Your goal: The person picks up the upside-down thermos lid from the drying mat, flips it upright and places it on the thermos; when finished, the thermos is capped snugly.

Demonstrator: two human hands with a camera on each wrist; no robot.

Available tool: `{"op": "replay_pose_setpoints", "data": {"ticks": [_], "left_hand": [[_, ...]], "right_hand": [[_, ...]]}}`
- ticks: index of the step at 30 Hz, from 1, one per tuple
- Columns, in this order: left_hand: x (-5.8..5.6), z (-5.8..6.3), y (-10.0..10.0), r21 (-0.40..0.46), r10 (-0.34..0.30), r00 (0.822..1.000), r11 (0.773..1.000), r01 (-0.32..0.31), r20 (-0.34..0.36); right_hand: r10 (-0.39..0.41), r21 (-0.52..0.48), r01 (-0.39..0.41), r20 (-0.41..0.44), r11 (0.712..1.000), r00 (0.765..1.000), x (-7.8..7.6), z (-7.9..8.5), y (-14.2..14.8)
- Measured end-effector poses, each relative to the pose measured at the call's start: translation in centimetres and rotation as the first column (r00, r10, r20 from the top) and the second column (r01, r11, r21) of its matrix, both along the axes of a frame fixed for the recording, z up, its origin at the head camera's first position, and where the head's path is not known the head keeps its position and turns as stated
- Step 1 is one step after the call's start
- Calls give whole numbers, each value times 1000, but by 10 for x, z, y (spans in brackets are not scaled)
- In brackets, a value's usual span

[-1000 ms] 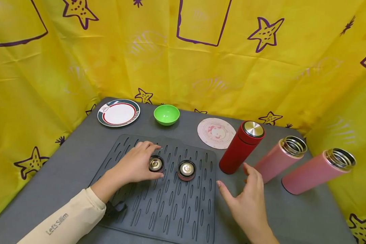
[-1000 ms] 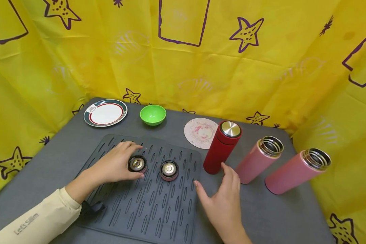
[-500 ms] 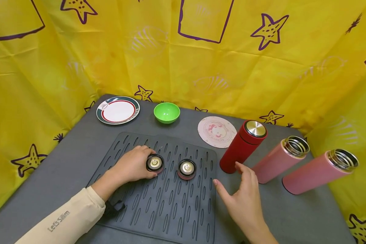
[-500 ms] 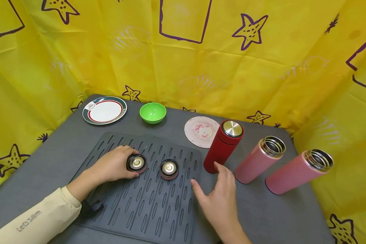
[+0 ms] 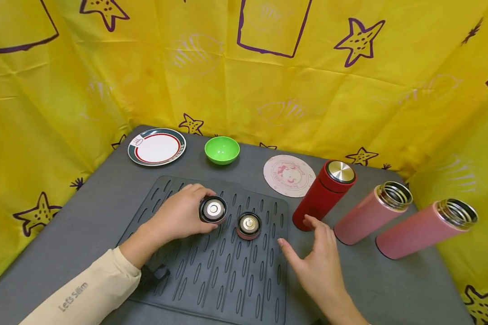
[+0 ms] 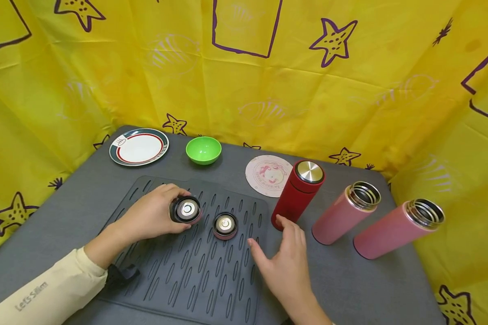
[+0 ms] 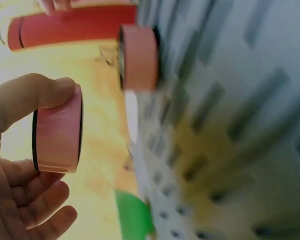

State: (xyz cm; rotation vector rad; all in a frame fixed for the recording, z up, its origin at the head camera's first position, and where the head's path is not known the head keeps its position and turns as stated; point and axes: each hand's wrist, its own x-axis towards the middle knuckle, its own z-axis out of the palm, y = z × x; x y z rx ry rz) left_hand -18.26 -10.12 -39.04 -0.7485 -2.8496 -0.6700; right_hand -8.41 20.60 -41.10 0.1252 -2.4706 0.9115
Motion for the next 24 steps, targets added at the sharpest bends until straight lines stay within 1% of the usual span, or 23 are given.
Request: {"op": "replay_pose_setpoints", "data": {"ticks": [2,4,6,8,11,15,17,20,22,24], "left_hand": [[7,7,8,16,-40,999,999,41,-26],[15,13,17,28,-86,995,996,87,-55],[24,19,25,35,-128,988,991,132,-87],[31,24,33,36,-166,979,985,171,-115],[36,32,45,35,-202,967,977,209,-154],[39,39,56,32,-242,953,967,251,-181],[40,41,60,33,-259,947,962,270,-190],[42,44,67,32,-285,938,955,296,-199],[44,46,72,31,-301,932,949,314,-202],[45,47,77,31,-319,925,943,332,-207]], "right_hand": [[18,-40,-15,54,999,998,0,2,-2],[56,-111,-41,140,993,989,2,4,-5],[107,-196,-63,222,978,969,4,7,-9],[158,-272,-77,291,959,943,5,11,-12],[230,-352,-108,325,930,917,3,18,-17],[322,-449,-145,349,882,880,-2,25,-21],[350,-483,-147,363,863,863,-3,26,-22],[378,-509,-155,369,846,849,-5,28,-23],[403,-534,-163,369,829,838,-5,29,-22],[438,-569,-176,362,803,823,-6,30,-22]]}}
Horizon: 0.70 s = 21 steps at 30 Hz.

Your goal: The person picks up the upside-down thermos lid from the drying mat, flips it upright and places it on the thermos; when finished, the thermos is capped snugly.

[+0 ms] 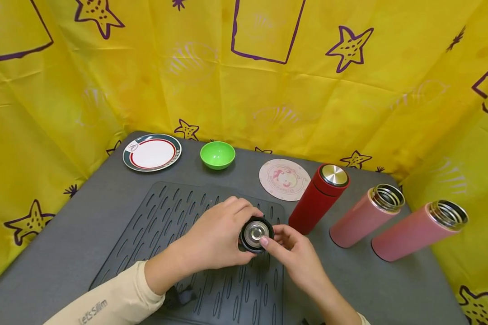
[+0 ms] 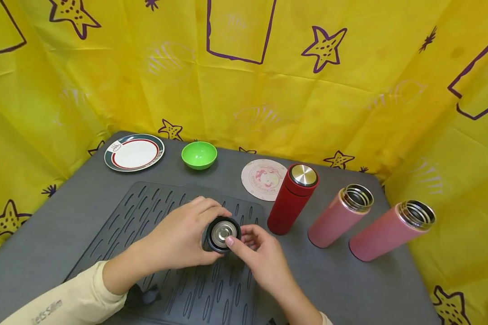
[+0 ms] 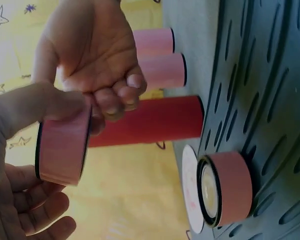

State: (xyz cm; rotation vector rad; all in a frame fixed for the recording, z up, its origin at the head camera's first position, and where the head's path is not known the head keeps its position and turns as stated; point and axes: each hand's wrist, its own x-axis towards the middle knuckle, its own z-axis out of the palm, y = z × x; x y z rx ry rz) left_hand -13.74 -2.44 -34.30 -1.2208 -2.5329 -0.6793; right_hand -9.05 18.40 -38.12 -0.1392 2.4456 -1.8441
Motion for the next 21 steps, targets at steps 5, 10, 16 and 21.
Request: {"op": "replay_pose_setpoints", "data": {"ticks": [5,10,16,21], "left_hand": [[2,-1,7,0,-18,1000,1000,18,-1],[1,-2,10,18,-20,1000,1000,20,2],[1,-1,12,60,-25,998,998,22,64],[2,-5,8,190,-17,933,980,-55,359]], "right_hand": [[33,-93,-29,44,995,998,-2,1,3],[32,-125,-27,37,992,999,-1,3,4],[1,-75,-7,-78,997,997,1,8,9],[-36,93,67,-302,993,953,1,13,17]]}}
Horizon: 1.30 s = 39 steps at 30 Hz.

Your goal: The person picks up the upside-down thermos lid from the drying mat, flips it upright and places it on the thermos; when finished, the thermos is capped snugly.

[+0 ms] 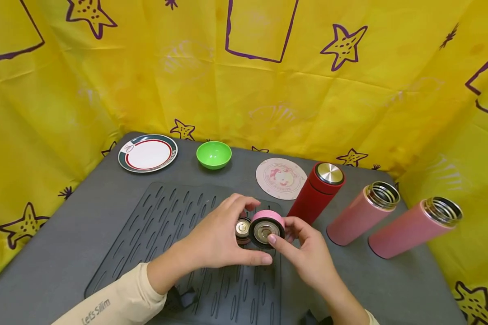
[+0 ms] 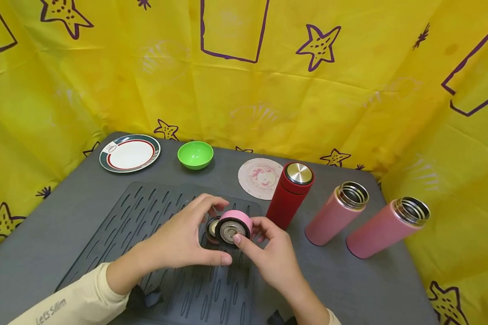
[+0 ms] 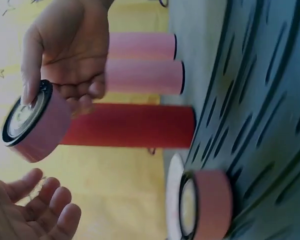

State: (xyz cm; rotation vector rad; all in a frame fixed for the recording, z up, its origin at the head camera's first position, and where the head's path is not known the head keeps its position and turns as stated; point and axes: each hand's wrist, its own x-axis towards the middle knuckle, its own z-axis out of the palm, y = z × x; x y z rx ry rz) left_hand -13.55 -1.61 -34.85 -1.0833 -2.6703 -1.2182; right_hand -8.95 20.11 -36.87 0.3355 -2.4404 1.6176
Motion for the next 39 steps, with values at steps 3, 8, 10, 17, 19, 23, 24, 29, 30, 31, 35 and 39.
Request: {"op": "replay_pose_setpoints", "data": {"ticks": [3,8,10,17,19,23,24,29,30,31,35,39], "left_hand": [[0,-4,1,141,-20,975,990,-12,221],[-2,-9,9,316,-104,885,948,-50,454],[-2,-10,12,342,-115,870,938,-64,479],[1,-10,21,370,-102,916,928,-54,388],[2,-10,23,375,-89,941,926,-42,325],[3,-9,29,385,-75,975,923,-12,211],[4,-8,31,389,-74,978,921,-7,193],[8,0,48,398,-40,990,917,-16,133],[9,3,52,399,-31,992,917,-19,120],[9,6,56,412,-32,995,911,-12,100],[13,25,77,480,-93,996,874,74,15],[14,50,104,518,-148,985,838,172,-87]], "right_hand": [[-19,65,29,-144,997,989,-1,2,6],[20,124,37,-427,992,904,-5,3,10],[41,138,41,-539,990,841,-6,4,10],[90,150,38,-757,988,647,-8,16,2],[87,146,43,-775,988,625,-8,17,2],[84,151,50,-762,987,642,-5,15,9],[92,162,48,-750,986,655,-4,15,12],[109,215,57,-685,975,720,8,20,35],[83,205,84,-689,975,720,10,21,40],[40,181,121,-698,976,715,11,23,45],[-262,-38,336,-707,941,656,13,25,62],[-500,-270,429,-595,862,629,8,20,85]]}}
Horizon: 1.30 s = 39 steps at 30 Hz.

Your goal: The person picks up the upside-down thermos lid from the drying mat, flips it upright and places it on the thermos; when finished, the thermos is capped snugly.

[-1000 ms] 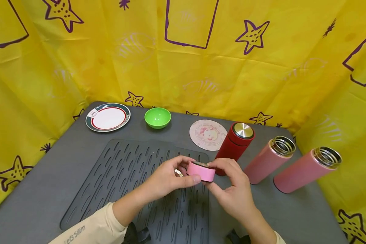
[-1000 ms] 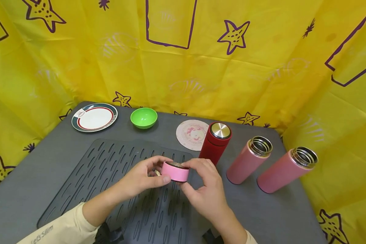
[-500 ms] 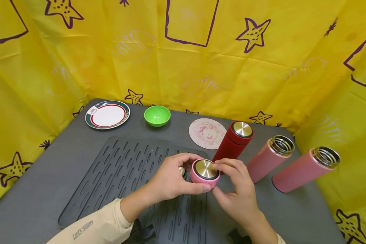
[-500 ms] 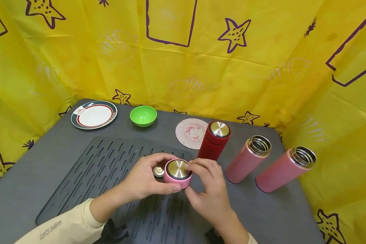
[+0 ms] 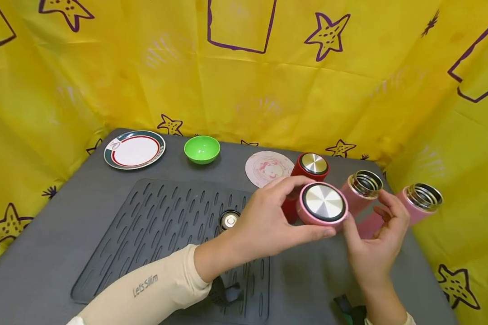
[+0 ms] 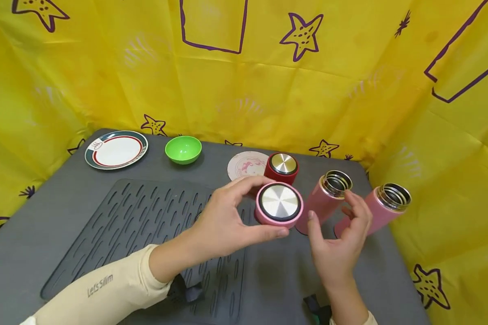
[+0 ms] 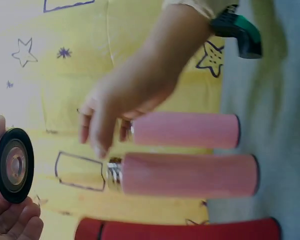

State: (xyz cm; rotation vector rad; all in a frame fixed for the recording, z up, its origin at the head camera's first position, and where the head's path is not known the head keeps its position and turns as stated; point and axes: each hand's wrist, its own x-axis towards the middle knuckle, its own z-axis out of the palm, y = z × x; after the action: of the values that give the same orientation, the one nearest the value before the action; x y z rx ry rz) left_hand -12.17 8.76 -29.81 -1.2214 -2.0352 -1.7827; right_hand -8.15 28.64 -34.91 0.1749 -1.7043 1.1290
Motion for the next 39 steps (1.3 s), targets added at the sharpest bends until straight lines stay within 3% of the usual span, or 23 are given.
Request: {"op": "replay_pose_setpoints", "data": {"ticks": [4,8,11,15,17,19,21,28,32,39], "left_hand": [[-6,17,30,19,-20,995,1000,22,-100],[-11,25,63,-19,-12,994,1000,11,-104],[-17,25,88,-67,18,996,997,-25,-92],[-29,18,114,-80,80,993,993,-86,-83],[-35,12,122,-86,127,990,988,-132,-56],[-40,5,129,-85,166,986,982,-167,-25],[-44,-2,134,-88,197,980,977,-195,6],[-53,-22,144,-134,190,980,974,-180,63],[-55,-27,148,-161,194,979,970,-182,59],[-57,-33,158,-148,197,977,972,-183,87]], "right_hand": [[-71,-83,81,115,993,991,-11,-16,31],[-119,-33,131,238,991,964,-23,-26,53],[-158,61,147,253,987,954,-32,-30,62],[-101,95,80,241,992,965,-42,-36,67],[-60,49,49,260,998,964,-44,-40,67],[-25,-19,32,304,999,952,-43,-43,64],[-44,-50,67,364,996,931,-41,-45,62],[-50,-39,82,515,996,856,-39,-48,62],[-49,-26,74,528,997,848,-39,-51,64],[-118,26,123,535,992,836,-43,-52,67]]}}
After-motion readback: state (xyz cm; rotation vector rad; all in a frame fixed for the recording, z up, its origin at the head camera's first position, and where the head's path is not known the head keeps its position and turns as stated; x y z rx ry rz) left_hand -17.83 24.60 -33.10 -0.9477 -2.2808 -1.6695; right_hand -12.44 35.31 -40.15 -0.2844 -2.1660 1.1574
